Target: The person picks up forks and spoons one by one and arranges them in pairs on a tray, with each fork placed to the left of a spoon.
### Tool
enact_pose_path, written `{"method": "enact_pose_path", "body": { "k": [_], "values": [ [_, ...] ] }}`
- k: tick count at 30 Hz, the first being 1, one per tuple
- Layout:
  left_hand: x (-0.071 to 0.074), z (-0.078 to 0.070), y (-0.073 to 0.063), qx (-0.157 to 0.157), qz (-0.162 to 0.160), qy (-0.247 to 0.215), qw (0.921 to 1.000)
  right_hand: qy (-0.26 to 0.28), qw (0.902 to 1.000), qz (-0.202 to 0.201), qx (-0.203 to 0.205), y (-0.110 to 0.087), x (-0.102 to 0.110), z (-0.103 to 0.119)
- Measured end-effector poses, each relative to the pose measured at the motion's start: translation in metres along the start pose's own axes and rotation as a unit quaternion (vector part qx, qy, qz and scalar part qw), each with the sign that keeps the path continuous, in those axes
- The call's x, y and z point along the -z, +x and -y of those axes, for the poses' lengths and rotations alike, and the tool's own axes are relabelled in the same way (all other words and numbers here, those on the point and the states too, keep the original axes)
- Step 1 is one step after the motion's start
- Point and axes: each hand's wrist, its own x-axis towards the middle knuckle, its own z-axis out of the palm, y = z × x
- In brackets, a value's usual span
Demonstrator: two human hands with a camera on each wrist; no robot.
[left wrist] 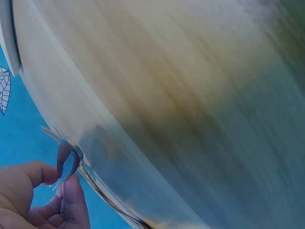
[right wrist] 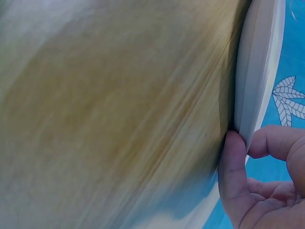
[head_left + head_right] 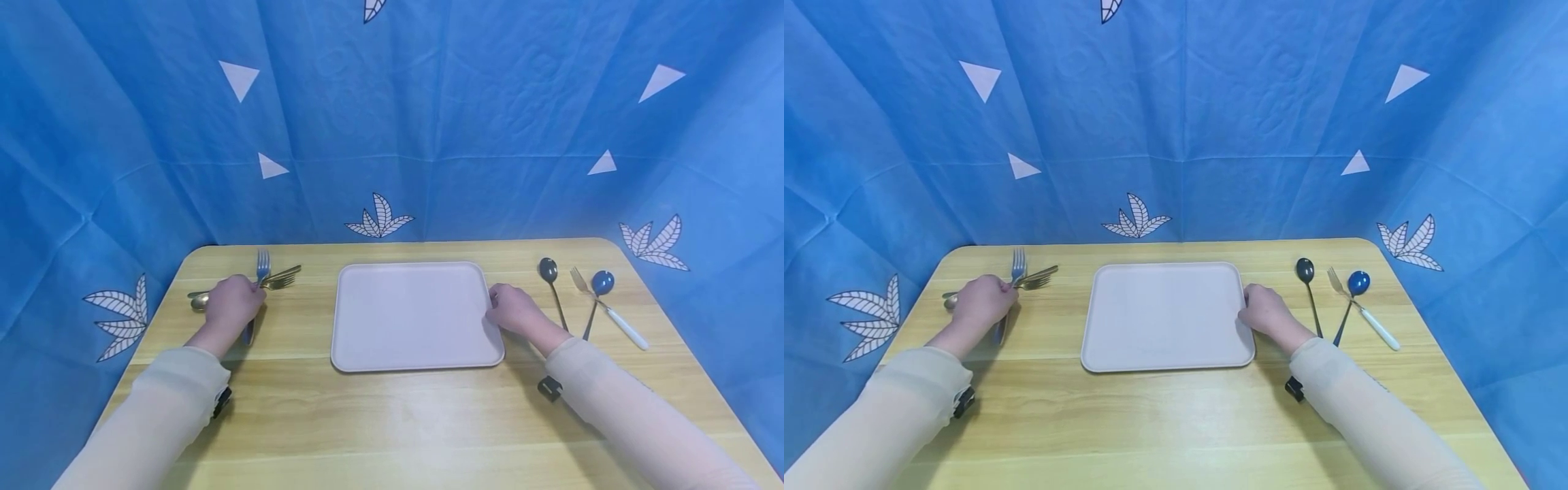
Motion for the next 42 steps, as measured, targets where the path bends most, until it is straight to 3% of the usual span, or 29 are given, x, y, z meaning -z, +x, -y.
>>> {"method": "enact_pose_path", "body": {
  "k": [9,20,42],
  "values": [
    [0.000,-0.007,-0.003,-0.001,-0.003,0.000,1.0000,0.002,1.0000,-0.001,0.004,-0.001,0.000,0.001],
    [-0.004,-0.019,-0.007,-0.034,-0.012,0.001,0.9993,0.001,0.9999,-0.004,0.011,-0.001,0.000,0.000],
    [-0.011,-0.043,-0.015,-0.057,-0.015,-0.004,0.9983,0.003,0.9999,0.002,0.012,0.000,0.000,-0.003]
  ]
}}
